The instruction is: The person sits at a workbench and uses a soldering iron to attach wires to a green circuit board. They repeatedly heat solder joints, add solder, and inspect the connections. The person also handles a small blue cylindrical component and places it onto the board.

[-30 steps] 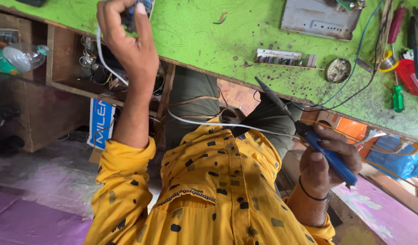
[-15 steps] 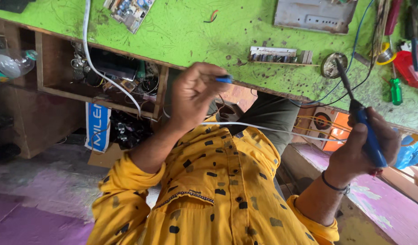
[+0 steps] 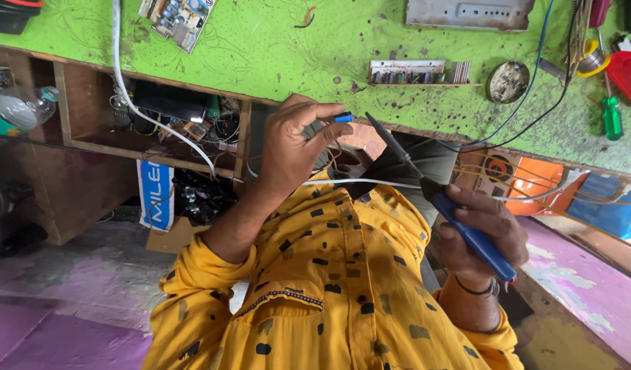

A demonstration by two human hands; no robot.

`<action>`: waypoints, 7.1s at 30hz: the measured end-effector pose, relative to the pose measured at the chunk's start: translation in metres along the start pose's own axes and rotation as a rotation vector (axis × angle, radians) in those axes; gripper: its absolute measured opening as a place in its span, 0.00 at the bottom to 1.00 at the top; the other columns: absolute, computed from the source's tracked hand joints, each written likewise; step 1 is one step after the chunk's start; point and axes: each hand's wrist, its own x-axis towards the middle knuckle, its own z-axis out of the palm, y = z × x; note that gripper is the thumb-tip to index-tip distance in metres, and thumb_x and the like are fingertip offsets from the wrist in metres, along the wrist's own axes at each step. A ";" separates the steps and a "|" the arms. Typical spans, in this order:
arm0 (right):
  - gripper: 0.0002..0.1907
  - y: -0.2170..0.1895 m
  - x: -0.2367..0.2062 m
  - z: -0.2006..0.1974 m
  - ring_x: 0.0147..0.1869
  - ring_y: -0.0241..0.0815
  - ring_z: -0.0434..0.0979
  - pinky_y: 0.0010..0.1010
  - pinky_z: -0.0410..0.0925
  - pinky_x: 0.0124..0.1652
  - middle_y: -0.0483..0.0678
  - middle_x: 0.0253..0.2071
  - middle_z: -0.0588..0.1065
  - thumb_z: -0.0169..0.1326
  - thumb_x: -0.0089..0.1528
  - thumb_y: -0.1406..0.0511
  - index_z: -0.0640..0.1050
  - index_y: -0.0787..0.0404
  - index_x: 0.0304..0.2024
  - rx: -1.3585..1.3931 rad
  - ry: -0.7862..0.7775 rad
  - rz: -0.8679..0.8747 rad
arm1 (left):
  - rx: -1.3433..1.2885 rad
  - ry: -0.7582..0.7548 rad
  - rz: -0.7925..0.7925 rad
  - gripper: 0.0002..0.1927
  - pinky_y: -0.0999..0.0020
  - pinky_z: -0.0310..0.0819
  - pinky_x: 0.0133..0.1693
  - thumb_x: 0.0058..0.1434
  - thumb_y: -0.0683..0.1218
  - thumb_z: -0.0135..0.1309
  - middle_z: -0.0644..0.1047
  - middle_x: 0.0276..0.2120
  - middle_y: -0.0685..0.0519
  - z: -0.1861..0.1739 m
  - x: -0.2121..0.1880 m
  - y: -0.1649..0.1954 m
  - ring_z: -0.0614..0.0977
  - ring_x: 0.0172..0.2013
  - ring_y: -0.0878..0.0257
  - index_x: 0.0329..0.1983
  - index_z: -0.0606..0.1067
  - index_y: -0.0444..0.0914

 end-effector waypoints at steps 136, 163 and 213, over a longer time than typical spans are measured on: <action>0.18 0.058 -0.101 -0.235 0.29 0.40 0.81 0.26 0.64 0.27 0.50 0.30 0.81 0.55 0.69 0.60 0.81 0.72 0.36 -0.323 1.249 0.607 | -0.524 -0.224 -0.195 0.10 0.80 0.77 0.45 0.74 0.37 0.58 0.81 0.41 0.52 0.011 -0.013 0.027 0.81 0.39 0.71 0.55 0.76 0.29; 0.17 0.081 -0.043 -0.098 0.54 0.48 0.83 0.32 0.77 0.48 0.54 0.52 0.78 0.54 0.69 0.63 0.72 0.65 0.57 0.107 0.609 0.486 | -0.804 -0.610 -0.293 0.12 0.71 0.81 0.52 0.70 0.44 0.60 0.82 0.45 0.52 0.116 -0.013 0.035 0.84 0.46 0.68 0.52 0.76 0.34; 0.12 0.103 0.078 0.080 0.57 0.34 0.81 0.27 0.75 0.59 0.53 0.53 0.80 0.58 0.73 0.75 0.73 0.67 0.57 0.570 0.006 0.253 | -1.272 -0.203 -0.202 0.20 0.62 0.81 0.53 0.76 0.49 0.54 0.72 0.62 0.39 0.042 0.077 -0.026 0.80 0.58 0.54 0.66 0.66 0.39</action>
